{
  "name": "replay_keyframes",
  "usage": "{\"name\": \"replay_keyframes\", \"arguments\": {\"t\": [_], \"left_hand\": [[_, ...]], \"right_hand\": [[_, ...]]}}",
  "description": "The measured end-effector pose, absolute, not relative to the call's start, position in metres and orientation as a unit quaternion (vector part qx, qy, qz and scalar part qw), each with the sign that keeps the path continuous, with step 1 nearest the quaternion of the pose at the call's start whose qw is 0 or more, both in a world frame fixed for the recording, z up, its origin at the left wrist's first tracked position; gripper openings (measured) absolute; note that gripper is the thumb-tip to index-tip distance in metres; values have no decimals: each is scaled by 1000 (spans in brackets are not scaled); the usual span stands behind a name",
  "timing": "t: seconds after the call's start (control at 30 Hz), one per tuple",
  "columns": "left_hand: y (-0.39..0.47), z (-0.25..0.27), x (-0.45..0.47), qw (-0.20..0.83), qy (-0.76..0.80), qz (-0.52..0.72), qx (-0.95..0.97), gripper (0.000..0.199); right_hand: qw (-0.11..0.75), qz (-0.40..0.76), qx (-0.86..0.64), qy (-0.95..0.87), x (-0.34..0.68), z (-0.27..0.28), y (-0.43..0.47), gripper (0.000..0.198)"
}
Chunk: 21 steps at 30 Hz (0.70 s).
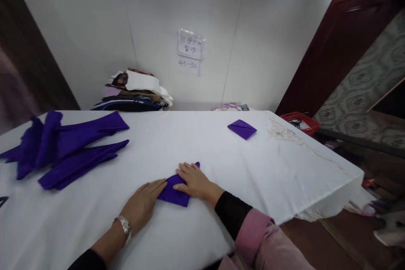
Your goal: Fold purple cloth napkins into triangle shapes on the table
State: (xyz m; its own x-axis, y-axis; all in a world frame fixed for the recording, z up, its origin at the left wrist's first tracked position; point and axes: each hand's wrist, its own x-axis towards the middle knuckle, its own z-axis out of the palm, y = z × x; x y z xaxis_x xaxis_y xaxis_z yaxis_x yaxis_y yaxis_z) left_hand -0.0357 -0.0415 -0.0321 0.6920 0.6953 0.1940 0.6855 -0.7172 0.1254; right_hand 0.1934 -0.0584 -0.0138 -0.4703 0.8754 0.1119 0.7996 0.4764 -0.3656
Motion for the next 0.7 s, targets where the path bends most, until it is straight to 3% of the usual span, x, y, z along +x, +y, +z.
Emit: {"name": "replay_keyframes", "arguments": {"t": [0.33, 0.53, 0.7], "left_hand": [[-29, -39, -39, 27, 365, 163, 916, 41], [-26, -25, -32, 131, 388, 189, 892, 34], [-24, -4, -27, 246, 434, 168, 850, 36]], "right_hand": [[139, 139, -495, -847, 193, -8, -58, 65], [152, 181, -494, -837, 193, -5, -59, 65], [200, 292, -472, -807, 207, 3, -63, 55]]}}
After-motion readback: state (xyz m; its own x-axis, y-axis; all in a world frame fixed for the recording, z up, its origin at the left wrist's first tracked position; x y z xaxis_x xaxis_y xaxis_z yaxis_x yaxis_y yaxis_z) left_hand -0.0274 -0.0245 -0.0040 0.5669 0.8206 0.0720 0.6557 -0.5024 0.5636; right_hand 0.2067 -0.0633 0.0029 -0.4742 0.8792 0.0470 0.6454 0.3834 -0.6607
